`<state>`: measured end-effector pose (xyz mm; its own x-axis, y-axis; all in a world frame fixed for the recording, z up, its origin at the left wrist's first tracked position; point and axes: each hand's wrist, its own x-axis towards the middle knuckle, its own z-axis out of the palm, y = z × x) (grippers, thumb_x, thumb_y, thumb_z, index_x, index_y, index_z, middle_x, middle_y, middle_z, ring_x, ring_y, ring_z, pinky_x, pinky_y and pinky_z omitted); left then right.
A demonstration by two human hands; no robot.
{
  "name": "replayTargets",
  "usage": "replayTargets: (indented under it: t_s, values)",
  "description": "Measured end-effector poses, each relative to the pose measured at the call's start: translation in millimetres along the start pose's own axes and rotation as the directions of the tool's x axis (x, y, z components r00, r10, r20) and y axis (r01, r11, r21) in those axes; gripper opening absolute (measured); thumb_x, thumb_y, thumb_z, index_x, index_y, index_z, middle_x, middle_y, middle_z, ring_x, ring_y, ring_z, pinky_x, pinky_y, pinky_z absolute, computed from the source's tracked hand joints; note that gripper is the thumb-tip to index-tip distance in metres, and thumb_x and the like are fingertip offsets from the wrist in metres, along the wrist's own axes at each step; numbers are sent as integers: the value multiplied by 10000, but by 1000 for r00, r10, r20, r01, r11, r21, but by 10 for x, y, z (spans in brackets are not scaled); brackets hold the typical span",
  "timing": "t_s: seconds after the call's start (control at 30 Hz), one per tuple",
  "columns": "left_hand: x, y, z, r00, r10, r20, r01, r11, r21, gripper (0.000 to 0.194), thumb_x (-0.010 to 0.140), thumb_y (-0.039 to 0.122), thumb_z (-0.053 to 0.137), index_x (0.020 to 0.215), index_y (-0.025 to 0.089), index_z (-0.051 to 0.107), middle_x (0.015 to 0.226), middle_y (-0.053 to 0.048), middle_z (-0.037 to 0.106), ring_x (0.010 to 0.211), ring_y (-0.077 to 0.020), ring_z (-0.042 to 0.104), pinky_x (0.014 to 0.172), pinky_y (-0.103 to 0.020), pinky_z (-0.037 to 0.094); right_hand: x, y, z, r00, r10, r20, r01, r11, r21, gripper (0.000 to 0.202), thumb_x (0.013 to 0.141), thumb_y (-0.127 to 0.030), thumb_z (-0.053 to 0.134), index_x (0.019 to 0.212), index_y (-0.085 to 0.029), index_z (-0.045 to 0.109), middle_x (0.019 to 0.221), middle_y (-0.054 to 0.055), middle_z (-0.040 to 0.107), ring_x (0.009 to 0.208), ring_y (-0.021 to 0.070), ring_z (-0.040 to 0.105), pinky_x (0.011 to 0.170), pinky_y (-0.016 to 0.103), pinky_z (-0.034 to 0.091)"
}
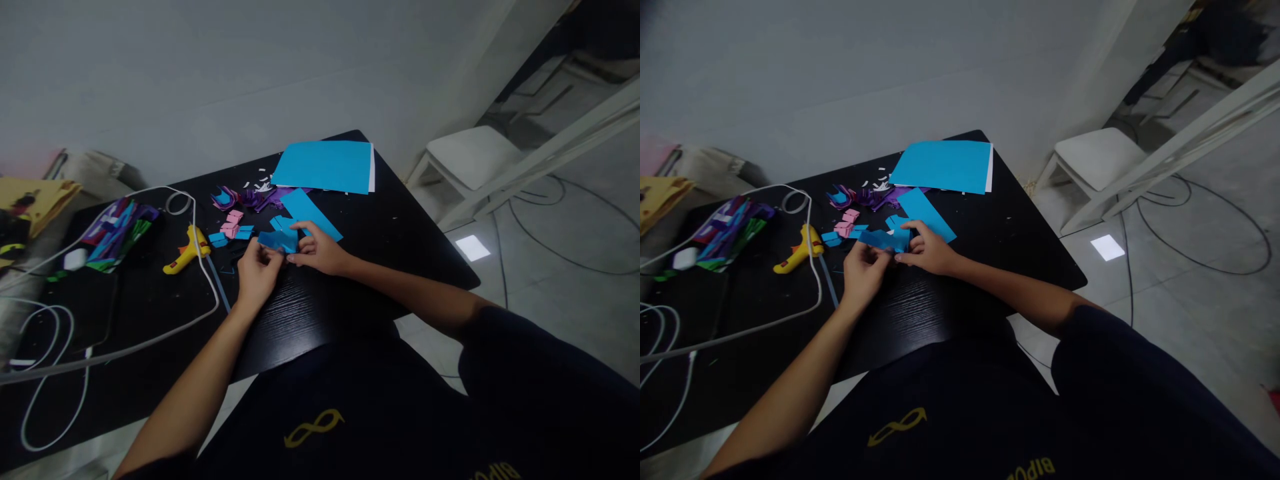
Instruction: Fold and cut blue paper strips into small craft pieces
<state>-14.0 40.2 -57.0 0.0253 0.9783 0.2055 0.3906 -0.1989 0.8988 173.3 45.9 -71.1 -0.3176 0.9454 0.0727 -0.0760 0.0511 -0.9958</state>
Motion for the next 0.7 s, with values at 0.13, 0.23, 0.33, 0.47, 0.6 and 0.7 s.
replayTargets:
  t_s: [0.13, 0.23, 0.33, 0.47, 0.6, 0.7]
  values:
    - [-16, 8, 14, 1000, -10, 15, 10, 1000, -20, 186, 812, 289, 719, 800, 219, 548, 644, 43, 696, 590, -152, 699, 570, -237, 509, 17, 24, 22, 998, -59, -12, 59, 998, 33, 455, 835, -242, 757, 1243, -206, 560, 745, -48, 618, 730, 152, 716, 703, 297, 637]
    - [-27, -2, 19, 999, -14, 33, 16, 998, -55, 185, 808, 254, 707, 787, 227, 525, 653, 43, 699, 611, -164, 718, 568, -239, 514, 45, 52, 22, 998, -51, -35, 53, 997, 51, 271, 850, -239, 742, 1089, -183, 627, 793, -9, 682, 737, 145, 718, 706, 287, 639]
    - [-30, -24, 21, 998, -23, 51, 27, 997, -72, 187, 805, 240, 704, 792, 231, 518, 676, 36, 713, 632, -177, 733, 583, -252, 530, 64, 76, 19, 998, -42, -54, 46, 996, 76, 217, 846, -227, 742, 1033, -166, 650, 848, 20, 724, 721, 136, 716, 701, 281, 636]
    - [-27, -44, 22, 997, -31, 70, 38, 994, -100, 185, 808, 241, 703, 805, 233, 519, 693, 33, 721, 636, -185, 739, 598, -270, 558, 66, 84, 17, 997, -28, -68, 33, 997, 73, 203, 844, -228, 746, 1018, -158, 668, 853, 33, 739, 719, 140, 719, 707, 286, 636]
    - [-25, -50, 22, 996, -38, 85, 49, 989, -138, 191, 809, 245, 709, 813, 234, 519, 713, 29, 725, 640, -187, 742, 607, -285, 580, 64, 82, 13, 997, -29, -67, 34, 997, 70, 201, 845, -231, 742, 1018, -156, 671, 837, 28, 734, 717, 138, 717, 708, 286, 635]
    - [-23, -47, 22, 995, -42, 95, 56, 987, -151, 193, 809, 249, 715, 822, 233, 523, 713, 31, 722, 637, -184, 741, 610, -290, 591, 67, 84, 11, 998, -20, -65, 24, 997, 70, 210, 840, -231, 749, 1018, -156, 668, 833, 28, 734, 713, 139, 714, 704, 288, 635]
